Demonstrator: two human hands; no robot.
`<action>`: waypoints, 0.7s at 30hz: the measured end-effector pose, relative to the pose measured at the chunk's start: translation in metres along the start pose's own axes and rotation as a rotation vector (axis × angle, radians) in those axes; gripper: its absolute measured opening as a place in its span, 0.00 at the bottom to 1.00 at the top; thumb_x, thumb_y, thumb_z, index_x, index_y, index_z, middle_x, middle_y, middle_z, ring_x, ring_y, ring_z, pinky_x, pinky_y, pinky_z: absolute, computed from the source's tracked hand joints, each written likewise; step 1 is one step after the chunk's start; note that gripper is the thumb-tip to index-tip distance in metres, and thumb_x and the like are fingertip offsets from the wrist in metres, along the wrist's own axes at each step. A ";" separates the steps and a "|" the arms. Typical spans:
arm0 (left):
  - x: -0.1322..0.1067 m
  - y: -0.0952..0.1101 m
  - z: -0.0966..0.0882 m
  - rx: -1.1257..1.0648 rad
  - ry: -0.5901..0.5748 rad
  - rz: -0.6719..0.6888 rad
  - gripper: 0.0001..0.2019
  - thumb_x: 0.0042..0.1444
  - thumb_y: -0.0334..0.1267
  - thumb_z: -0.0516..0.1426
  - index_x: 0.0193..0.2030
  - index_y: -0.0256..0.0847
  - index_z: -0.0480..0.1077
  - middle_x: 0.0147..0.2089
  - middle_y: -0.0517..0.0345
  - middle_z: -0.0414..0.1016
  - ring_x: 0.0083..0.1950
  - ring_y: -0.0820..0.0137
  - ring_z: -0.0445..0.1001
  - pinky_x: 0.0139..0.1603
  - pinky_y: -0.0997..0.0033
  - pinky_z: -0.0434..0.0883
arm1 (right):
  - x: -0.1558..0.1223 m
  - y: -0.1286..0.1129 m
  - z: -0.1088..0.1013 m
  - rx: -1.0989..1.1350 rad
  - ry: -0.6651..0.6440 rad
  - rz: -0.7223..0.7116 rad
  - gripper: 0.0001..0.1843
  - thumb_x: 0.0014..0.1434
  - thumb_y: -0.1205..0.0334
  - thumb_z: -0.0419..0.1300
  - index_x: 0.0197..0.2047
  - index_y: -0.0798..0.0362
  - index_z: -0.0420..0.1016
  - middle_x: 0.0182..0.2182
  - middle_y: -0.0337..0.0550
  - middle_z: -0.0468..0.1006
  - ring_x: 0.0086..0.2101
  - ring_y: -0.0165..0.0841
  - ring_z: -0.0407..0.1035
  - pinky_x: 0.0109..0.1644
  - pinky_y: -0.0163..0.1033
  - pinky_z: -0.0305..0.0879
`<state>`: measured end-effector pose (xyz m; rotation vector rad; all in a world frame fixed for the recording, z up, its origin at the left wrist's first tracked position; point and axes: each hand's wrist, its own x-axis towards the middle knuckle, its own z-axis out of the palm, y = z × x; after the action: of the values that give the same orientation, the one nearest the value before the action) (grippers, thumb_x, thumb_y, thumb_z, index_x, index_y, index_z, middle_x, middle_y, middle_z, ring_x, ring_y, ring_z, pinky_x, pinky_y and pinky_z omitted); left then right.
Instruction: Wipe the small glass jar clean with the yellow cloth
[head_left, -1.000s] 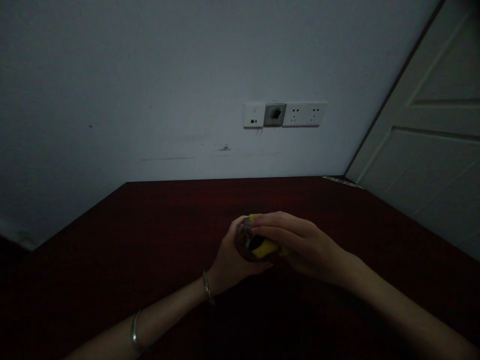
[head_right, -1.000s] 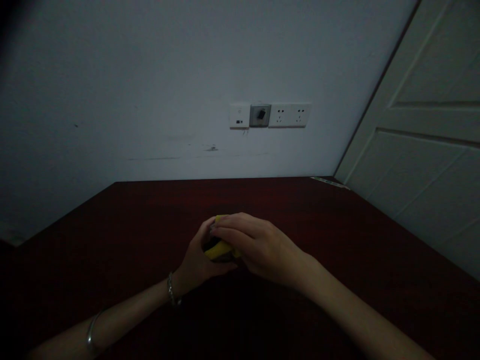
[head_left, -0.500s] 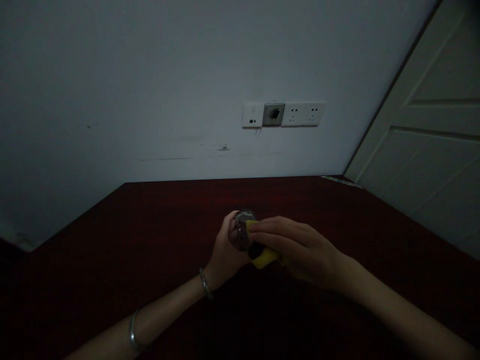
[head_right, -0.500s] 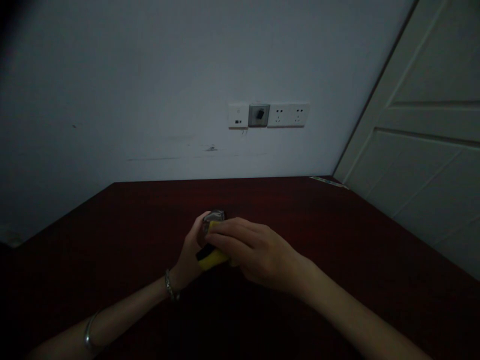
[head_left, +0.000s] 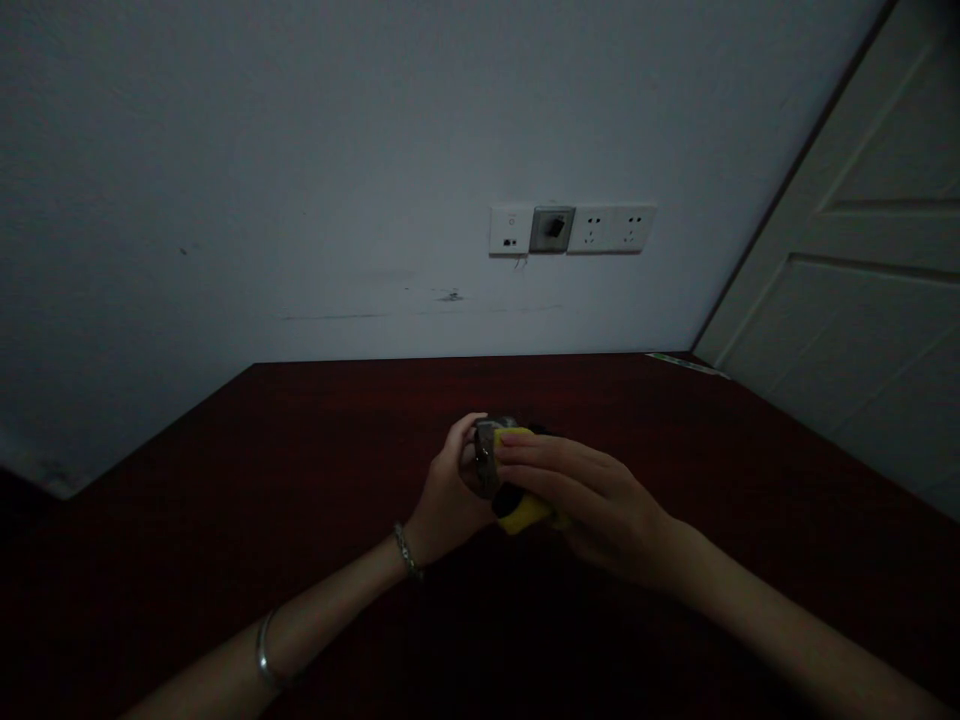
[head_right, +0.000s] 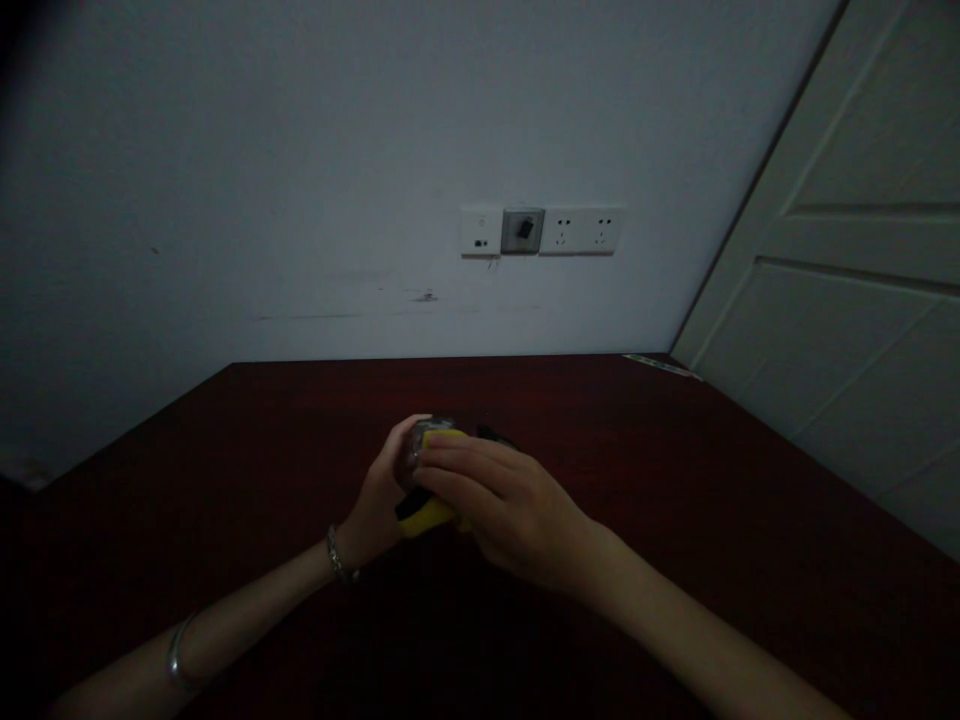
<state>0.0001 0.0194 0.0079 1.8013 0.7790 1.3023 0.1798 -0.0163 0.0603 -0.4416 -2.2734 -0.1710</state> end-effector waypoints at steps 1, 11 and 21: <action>0.002 -0.002 0.000 -0.037 0.027 -0.010 0.33 0.45 0.37 0.64 0.56 0.42 0.55 0.49 0.50 0.73 0.47 0.64 0.76 0.48 0.62 0.74 | 0.001 -0.003 0.001 -0.025 -0.013 -0.022 0.18 0.62 0.75 0.49 0.53 0.63 0.69 0.50 0.57 0.75 0.56 0.38 0.65 0.57 0.45 0.67; -0.003 -0.005 -0.001 0.100 -0.051 0.044 0.40 0.39 0.37 0.68 0.59 0.42 0.54 0.54 0.47 0.70 0.53 0.59 0.73 0.52 0.58 0.73 | -0.002 0.008 -0.008 -0.208 -0.019 -0.095 0.16 0.65 0.69 0.50 0.55 0.58 0.69 0.49 0.53 0.77 0.54 0.38 0.68 0.56 0.48 0.68; -0.008 0.002 0.002 0.179 -0.087 0.036 0.43 0.36 0.38 0.70 0.59 0.42 0.55 0.57 0.46 0.69 0.56 0.56 0.70 0.56 0.52 0.70 | 0.001 0.008 -0.011 -0.141 -0.031 -0.050 0.16 0.63 0.72 0.49 0.52 0.61 0.69 0.48 0.56 0.77 0.52 0.37 0.69 0.55 0.44 0.70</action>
<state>-0.0006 0.0115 0.0052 2.0082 0.8405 1.2001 0.1898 -0.0114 0.0678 -0.4630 -2.3127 -0.3540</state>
